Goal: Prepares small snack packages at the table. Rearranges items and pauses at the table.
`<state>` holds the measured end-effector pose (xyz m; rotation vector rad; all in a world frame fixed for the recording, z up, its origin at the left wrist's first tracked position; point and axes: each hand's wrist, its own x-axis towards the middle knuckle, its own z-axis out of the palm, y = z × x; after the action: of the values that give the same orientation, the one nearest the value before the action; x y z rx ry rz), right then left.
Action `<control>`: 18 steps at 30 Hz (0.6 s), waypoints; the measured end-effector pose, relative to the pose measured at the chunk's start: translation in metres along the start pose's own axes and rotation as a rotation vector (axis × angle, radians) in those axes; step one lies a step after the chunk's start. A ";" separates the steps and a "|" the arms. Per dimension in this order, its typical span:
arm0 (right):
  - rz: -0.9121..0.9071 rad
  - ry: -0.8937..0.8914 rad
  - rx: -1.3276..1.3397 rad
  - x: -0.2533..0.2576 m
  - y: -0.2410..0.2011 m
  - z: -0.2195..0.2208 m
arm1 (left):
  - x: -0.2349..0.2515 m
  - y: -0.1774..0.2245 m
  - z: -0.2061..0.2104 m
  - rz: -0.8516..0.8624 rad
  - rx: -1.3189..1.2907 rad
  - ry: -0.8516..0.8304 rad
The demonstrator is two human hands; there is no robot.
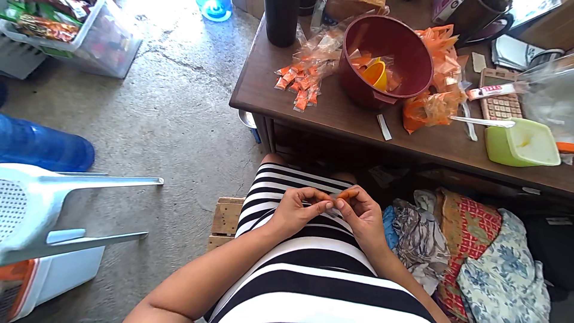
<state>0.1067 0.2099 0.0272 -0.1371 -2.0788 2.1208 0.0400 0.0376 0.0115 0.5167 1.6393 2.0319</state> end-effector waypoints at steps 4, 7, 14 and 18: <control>-0.052 -0.024 -0.015 0.000 0.001 -0.002 | 0.000 -0.003 -0.001 0.036 0.015 -0.054; -0.066 -0.019 -0.023 -0.001 0.001 -0.004 | 0.000 -0.003 -0.001 0.037 0.022 -0.064; -0.074 0.027 -0.025 0.000 0.000 -0.002 | -0.001 -0.006 -0.001 0.070 0.058 -0.098; -0.135 0.032 -0.063 -0.001 0.000 -0.002 | -0.001 -0.005 -0.001 0.067 0.068 -0.095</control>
<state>0.1084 0.2116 0.0271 -0.0366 -2.0748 1.9639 0.0409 0.0372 0.0069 0.6901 1.6599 1.9722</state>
